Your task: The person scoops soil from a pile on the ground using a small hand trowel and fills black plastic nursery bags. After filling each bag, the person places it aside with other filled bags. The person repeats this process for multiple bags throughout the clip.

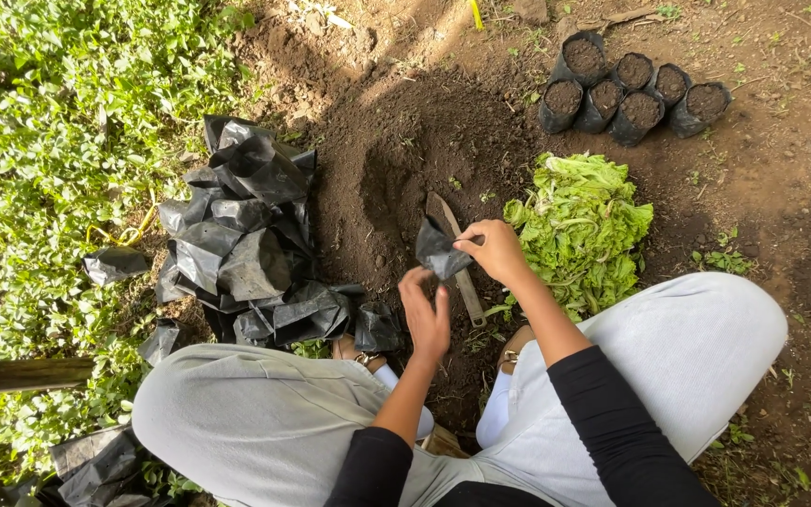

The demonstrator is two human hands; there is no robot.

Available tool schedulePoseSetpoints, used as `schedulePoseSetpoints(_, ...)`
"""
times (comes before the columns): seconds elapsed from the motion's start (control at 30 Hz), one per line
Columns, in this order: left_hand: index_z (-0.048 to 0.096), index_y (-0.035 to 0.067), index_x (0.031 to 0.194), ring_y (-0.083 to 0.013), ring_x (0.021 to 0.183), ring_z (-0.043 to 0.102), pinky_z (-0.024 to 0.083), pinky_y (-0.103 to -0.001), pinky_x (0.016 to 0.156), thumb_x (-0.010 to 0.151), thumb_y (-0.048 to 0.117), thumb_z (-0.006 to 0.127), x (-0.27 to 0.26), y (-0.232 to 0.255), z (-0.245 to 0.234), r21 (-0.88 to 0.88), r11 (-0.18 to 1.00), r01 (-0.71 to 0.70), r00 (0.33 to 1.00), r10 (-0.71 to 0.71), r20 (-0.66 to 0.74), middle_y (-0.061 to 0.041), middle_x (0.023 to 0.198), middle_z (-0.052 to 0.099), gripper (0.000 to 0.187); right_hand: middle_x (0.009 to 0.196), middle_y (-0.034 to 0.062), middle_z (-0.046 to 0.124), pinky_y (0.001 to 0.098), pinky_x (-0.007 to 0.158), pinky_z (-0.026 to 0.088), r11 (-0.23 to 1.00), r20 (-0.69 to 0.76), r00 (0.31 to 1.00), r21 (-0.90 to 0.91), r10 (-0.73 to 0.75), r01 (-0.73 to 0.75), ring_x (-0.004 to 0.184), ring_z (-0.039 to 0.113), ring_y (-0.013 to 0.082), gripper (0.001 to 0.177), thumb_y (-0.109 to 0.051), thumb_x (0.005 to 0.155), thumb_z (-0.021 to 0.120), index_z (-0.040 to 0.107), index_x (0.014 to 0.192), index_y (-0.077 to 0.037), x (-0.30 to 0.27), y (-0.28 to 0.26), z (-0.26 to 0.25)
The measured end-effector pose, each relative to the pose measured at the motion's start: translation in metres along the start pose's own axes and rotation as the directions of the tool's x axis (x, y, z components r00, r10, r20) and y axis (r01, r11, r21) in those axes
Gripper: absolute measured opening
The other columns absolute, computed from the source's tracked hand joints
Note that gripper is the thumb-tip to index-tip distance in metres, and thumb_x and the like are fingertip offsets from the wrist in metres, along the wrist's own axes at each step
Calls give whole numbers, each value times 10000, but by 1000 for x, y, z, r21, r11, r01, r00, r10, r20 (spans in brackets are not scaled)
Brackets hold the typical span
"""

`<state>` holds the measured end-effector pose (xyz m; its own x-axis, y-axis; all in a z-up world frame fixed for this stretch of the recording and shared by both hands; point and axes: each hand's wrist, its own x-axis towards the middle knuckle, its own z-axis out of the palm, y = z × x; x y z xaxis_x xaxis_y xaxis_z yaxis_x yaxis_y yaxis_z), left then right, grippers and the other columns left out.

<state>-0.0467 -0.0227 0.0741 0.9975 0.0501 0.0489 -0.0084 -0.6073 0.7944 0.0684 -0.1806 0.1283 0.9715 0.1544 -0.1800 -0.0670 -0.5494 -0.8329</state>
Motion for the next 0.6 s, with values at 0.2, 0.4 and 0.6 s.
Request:
schedulePoseSetpoints(0.2,-103,158,1632,-551,1484,212,476,-677,1068,1041,571,510,33,-5,-6,-753,455,475,811,-559,174,-289,1623,-51,945,1027,140,764,417,684,593,989,149,981,-62,-125,135,852,726,321,66,-91,890,759,816,919,-78,-16,-17,31)
schedulePoseSetpoints(0.4,-90,168,1641,-592,1463,218,515,-671,1026,972,638,609,34,-7,-14,-735,449,508,802,-557,214,-312,1634,-84,1076,1118,223,745,483,838,591,999,297,953,21,-54,50,1006,711,410,214,-90,989,612,790,1084,-19,-18,-20,33)
schedulePoseSetpoints(0.6,8,189,1659,-599,1469,185,504,-700,1015,1004,550,586,36,-42,7,-739,470,483,826,-525,207,-280,1643,-49,945,1101,241,748,469,814,614,985,245,968,-146,-49,87,920,750,353,234,-48,965,623,760,1144,13,-33,-46,19)
